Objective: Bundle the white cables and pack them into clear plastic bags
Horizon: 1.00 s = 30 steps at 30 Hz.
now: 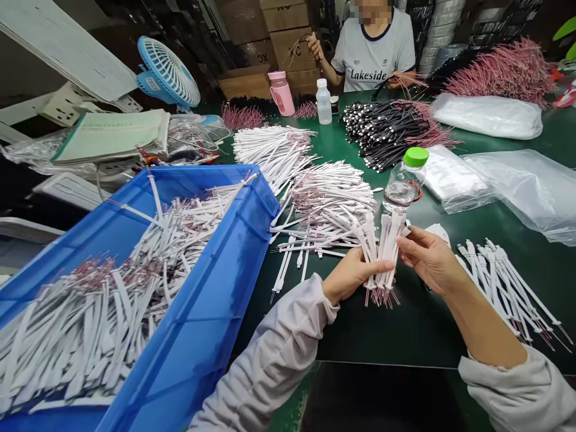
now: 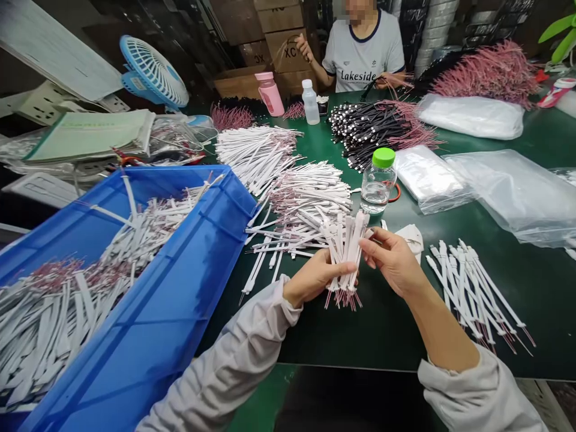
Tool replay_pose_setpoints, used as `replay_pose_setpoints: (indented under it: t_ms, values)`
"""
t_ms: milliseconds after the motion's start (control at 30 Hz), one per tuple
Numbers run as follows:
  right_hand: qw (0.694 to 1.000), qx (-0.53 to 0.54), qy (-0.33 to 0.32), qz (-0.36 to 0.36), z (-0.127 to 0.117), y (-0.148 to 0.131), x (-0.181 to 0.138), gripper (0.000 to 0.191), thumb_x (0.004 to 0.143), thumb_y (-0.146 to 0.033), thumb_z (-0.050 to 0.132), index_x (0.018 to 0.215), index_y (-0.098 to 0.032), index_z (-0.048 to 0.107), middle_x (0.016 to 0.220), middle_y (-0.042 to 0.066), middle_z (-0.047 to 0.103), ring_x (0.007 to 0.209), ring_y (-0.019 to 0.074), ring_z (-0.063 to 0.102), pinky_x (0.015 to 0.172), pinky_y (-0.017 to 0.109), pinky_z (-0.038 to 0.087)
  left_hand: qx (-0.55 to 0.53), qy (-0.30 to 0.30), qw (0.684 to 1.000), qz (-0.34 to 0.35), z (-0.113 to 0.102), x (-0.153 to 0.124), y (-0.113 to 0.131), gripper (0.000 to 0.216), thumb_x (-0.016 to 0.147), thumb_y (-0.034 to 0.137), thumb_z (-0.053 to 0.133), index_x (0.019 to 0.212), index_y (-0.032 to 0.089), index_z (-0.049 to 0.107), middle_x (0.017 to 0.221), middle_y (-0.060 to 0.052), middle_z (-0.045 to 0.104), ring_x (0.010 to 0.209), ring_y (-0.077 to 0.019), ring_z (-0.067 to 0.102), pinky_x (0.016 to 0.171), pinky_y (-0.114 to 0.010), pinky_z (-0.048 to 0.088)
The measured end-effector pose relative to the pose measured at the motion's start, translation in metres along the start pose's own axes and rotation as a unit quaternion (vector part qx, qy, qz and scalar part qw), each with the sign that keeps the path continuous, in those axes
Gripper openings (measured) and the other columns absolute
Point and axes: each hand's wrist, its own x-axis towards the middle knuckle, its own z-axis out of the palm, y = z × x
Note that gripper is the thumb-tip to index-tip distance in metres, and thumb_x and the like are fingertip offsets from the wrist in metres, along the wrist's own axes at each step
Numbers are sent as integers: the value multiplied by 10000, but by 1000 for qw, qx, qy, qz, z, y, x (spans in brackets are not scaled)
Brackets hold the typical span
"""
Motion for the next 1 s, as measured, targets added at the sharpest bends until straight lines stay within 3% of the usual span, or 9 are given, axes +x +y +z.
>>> replay_pose_setpoints:
  t_ms: [167, 367, 633, 800, 867, 933, 1000]
  values:
    - [999, 32, -13, 34, 2, 1, 2, 224, 698, -343, 769, 811, -179, 665, 712, -15, 535, 545, 63, 404, 467, 198, 342, -19, -27, 999, -27, 2, -3, 3, 405, 615, 364, 818, 847, 102, 615, 680, -10, 628, 518, -95, 573, 515, -207, 437]
    - [991, -71, 102, -59, 2, 8, 3, 227, 694, -331, 774, 846, -197, 672, 736, -27, 561, 533, 59, 397, 480, 210, 326, -20, 0, 999, -29, 5, 0, -4, 448, 666, 434, 771, 946, 107, 644, 794, -47, 657, 667, -173, 657, 603, -277, 520]
    - [978, -84, 145, -121, 0, 15, 6, 162, 753, -333, 724, 797, -194, 655, 882, 10, 633, 858, 160, 562, 815, 295, 443, 74, 75, 994, 20, 3, 4, -7, 390, 680, 377, 772, 953, 116, 674, 779, -52, 693, 745, -183, 643, 744, -287, 491]
    - [972, 6, 181, -152, 0, 8, 8, 160, 725, -290, 754, 811, -203, 651, 951, 16, 659, 956, 159, 578, 901, 296, 432, 92, 106, 989, 50, 2, 4, -6, 322, 710, 359, 753, 900, 107, 685, 839, -69, 696, 774, -168, 634, 729, -257, 484]
    - [968, 86, 189, -139, -3, 2, 8, 196, 721, -299, 756, 834, -224, 615, 928, 7, 665, 906, 150, 598, 851, 299, 469, 67, 111, 991, 40, 3, 3, -3, 299, 717, 363, 747, 837, 96, 684, 771, -64, 683, 717, -150, 626, 671, -239, 484]
    - [970, 162, 161, -88, -7, -3, 7, 227, 716, -297, 759, 826, -236, 569, 778, -24, 626, 680, 107, 570, 659, 246, 492, 17, 110, 994, 20, 3, 3, 0, 303, 687, 349, 774, 825, 96, 680, 732, -49, 668, 670, -133, 621, 599, -216, 475]
    - [976, 197, 93, -7, -9, -4, 6, 234, 719, -294, 757, 796, -223, 548, 600, -60, 489, 475, 57, 395, 461, 174, 384, -34, 93, 995, -5, 4, 2, 2, 346, 631, 327, 816, 852, 99, 678, 723, -33, 656, 633, -115, 615, 537, -194, 460]
